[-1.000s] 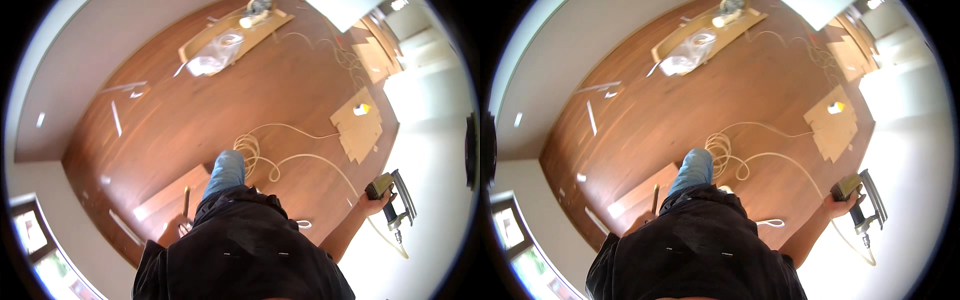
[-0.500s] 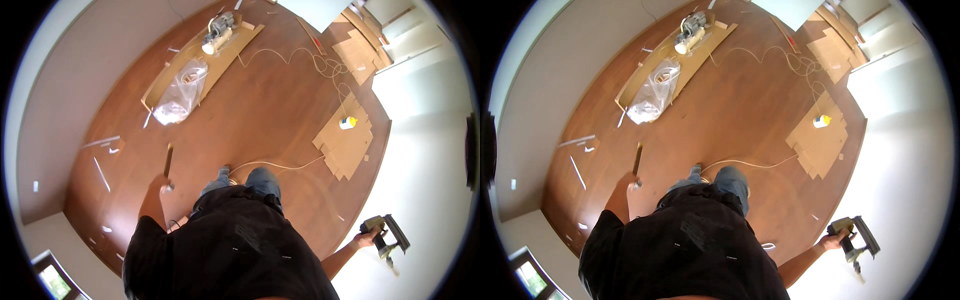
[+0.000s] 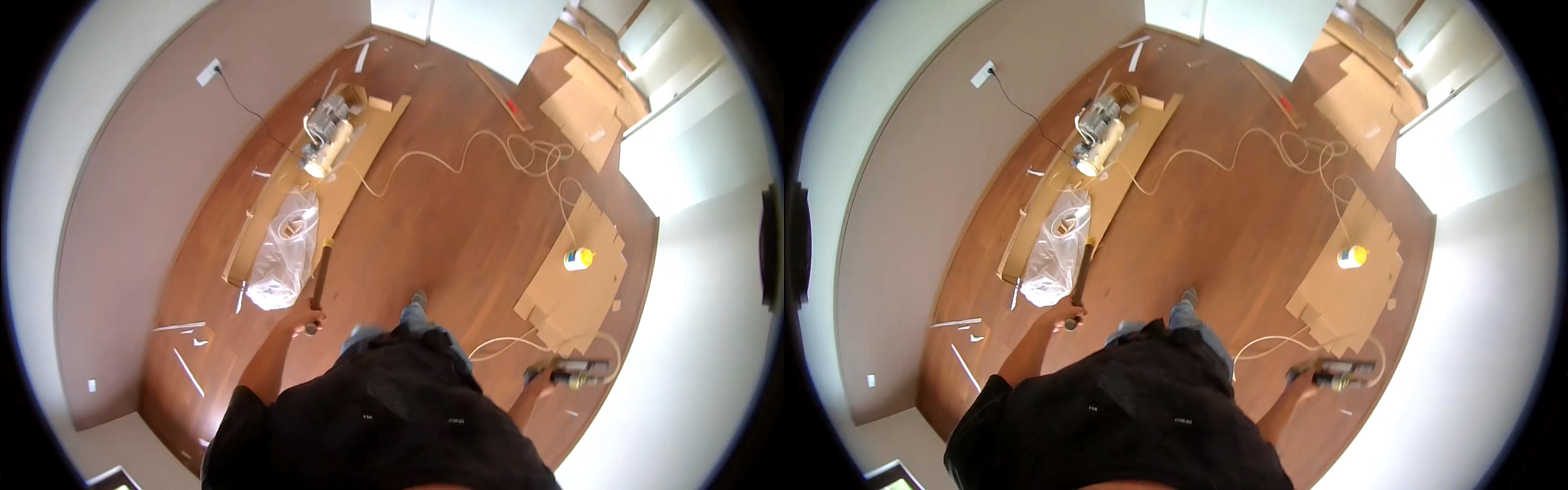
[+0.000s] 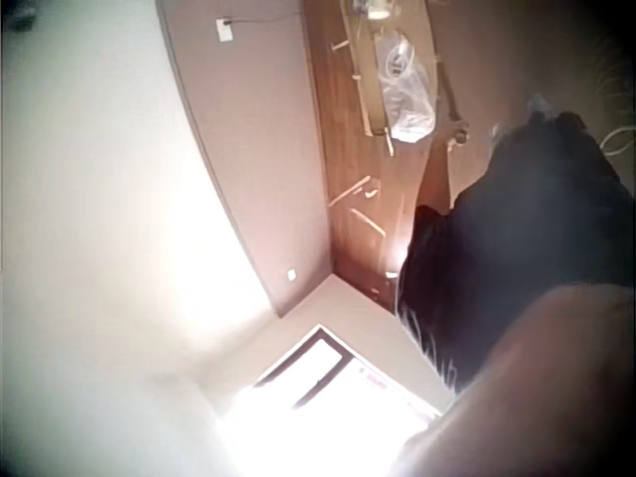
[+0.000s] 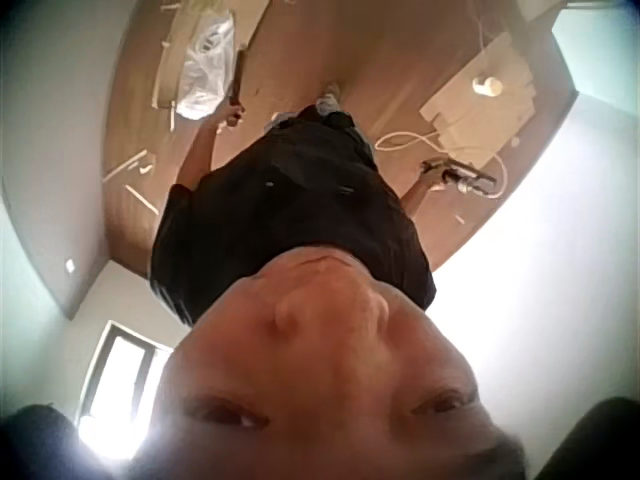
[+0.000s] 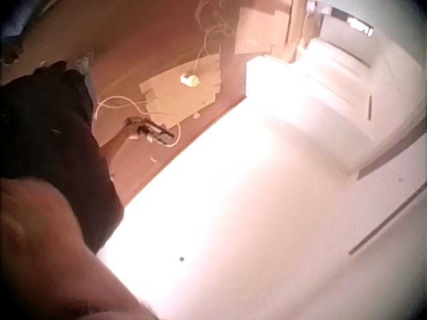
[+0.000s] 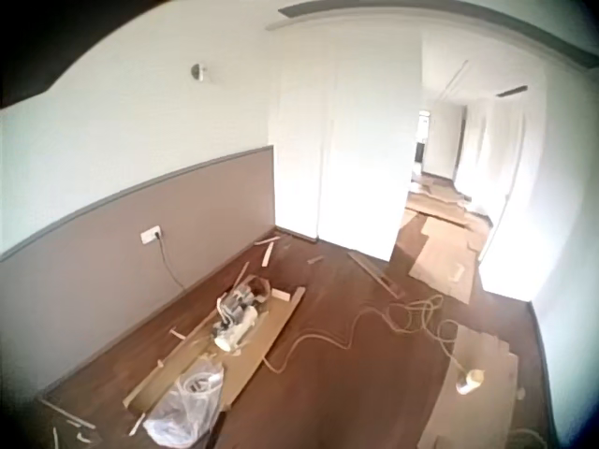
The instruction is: The person installs baseboards along the wall, using a nail gun and a hammer to secure the trim pieces and checking the fit by hand.
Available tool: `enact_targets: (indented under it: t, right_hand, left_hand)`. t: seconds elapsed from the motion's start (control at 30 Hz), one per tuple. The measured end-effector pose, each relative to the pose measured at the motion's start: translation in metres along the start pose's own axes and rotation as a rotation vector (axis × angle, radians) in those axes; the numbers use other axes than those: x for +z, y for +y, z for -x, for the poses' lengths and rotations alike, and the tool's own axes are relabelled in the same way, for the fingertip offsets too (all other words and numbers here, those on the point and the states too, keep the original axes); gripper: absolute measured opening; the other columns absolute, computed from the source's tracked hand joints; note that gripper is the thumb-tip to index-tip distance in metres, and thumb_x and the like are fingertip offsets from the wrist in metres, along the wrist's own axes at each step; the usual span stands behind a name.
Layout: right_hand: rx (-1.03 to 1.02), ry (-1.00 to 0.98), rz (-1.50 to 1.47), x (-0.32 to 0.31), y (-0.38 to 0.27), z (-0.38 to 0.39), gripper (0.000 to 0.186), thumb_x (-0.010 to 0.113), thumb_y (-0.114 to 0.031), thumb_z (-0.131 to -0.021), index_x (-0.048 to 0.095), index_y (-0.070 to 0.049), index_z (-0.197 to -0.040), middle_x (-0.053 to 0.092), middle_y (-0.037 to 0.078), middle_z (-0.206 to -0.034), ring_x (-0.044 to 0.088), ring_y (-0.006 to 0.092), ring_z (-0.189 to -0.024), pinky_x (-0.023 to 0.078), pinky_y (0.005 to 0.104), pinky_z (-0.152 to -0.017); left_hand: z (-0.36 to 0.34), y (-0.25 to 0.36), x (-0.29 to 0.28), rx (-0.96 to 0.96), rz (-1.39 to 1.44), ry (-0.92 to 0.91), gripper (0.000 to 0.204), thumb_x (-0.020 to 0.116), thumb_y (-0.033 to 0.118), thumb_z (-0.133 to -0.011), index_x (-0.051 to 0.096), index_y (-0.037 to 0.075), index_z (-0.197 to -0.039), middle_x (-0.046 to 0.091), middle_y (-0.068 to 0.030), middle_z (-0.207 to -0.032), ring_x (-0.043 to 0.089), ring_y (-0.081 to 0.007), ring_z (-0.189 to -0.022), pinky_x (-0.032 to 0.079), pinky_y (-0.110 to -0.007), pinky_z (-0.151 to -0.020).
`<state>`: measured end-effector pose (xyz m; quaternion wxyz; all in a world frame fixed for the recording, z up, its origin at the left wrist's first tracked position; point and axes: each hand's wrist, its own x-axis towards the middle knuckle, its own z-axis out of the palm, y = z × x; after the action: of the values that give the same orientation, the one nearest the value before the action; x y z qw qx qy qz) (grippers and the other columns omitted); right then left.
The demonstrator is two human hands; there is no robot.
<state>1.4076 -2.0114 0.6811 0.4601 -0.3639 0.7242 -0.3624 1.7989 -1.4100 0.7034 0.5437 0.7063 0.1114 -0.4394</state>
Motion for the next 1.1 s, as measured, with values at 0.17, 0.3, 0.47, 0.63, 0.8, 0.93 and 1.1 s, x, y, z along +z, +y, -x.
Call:
enact_targets:
  t: [0.17,0.3,0.47,0.63,0.8,0.93,1.1]
  right_hand:
    - [-0.561,-0.29,0.045,0.182,-0.126,-0.049,0.045,0.071,-0.005,-0.086,0.063,-0.002,-0.13,0.069,0.008,-0.105,0.063,0.0153,-0.085,0.053,0.0321,-0.071]
    - [-1.359,-0.212,0.576,0.334,-0.254,-0.006,0.061,0.073,-0.002,-0.08,0.059,-0.01,-0.139,0.065,0.009,-0.128,0.059,0.03,-0.119,0.051,0.0439,-0.098]
    - [-1.639,-0.138,1.048,0.493,-0.361,0.026,0.075,0.073,-0.001,-0.073,0.056,-0.019,-0.144,0.058,0.008,-0.143,0.041,0.0424,-0.142,0.038,0.0544,-0.116]
    - [-1.411,-0.203,0.751,0.652,-0.403,0.06,0.063,0.074,-0.005,-0.078,0.058,-0.007,-0.139,0.063,0.013,-0.137,0.052,0.0396,-0.132,0.041,0.0501,-0.113]
    - [-0.672,-0.223,0.339,0.804,-0.44,0.046,0.05,0.073,-0.014,-0.087,0.058,0.007,-0.131,0.068,0.019,-0.123,0.068,0.0276,-0.104,0.054,0.0386,-0.089]
    - [-0.654,-0.047,0.225,0.916,-0.477,-0.02,0.056,0.076,-0.014,-0.082,0.059,0.007,-0.131,0.069,0.021,-0.12,0.068,0.0344,-0.108,0.054,0.044,-0.092]
    - [-1.31,-0.113,0.351,1.135,-0.543,-0.061,0.051,0.074,-0.008,-0.087,0.06,0.003,-0.134,0.066,0.014,-0.128,0.064,0.0254,-0.114,0.049,0.0359,-0.102]
  left_hand:
    - [-0.084,0.087,0.056,0.012,0.094,-0.014,0.021,0.07,0.007,-0.08,0.058,0.001,-0.096,0.06,-0.0089,-0.079,0.063,-0.0184,-0.058,0.053,-0.033,-0.053]
    - [-0.176,0.144,0.054,0.069,-0.086,0.019,0.034,0.073,0.014,-0.076,0.062,-0.001,-0.105,0.064,-0.0127,-0.084,0.067,-0.0226,-0.075,0.055,-0.037,-0.069]
    - [-0.316,0.284,0.031,0.19,-0.295,0.024,0.047,0.073,0.021,-0.074,0.065,-0.003,-0.114,0.071,-0.02,-0.096,0.069,-0.03,-0.089,0.055,-0.042,-0.081]
    - [-0.423,0.438,-0.022,-0.096,-0.141,-0.153,0.046,0.079,0.027,-0.078,0.067,-0.001,-0.113,0.071,-0.0148,-0.091,0.068,-0.0234,-0.082,0.054,-0.037,-0.074]
    - [-0.524,0.531,-0.046,-0.066,-0.401,-0.223,0.043,0.08,0.025,-0.079,0.07,-0.002,-0.111,0.073,-0.0105,-0.09,0.068,-0.0191,-0.081,0.054,-0.033,-0.073]
    - [-0.619,0.603,-0.035,-0.049,-0.434,-0.288,0.041,0.079,0.024,-0.081,0.072,-0.002,-0.111,0.073,-0.0102,-0.092,0.068,-0.0175,-0.082,0.054,-0.033,-0.074]
    - [-0.727,0.657,-0.053,-0.251,-0.211,-0.223,0.038,0.077,0.026,-0.081,0.074,-0.001,-0.108,0.075,-0.0116,-0.085,0.069,-0.0185,-0.083,0.055,-0.035,-0.076]
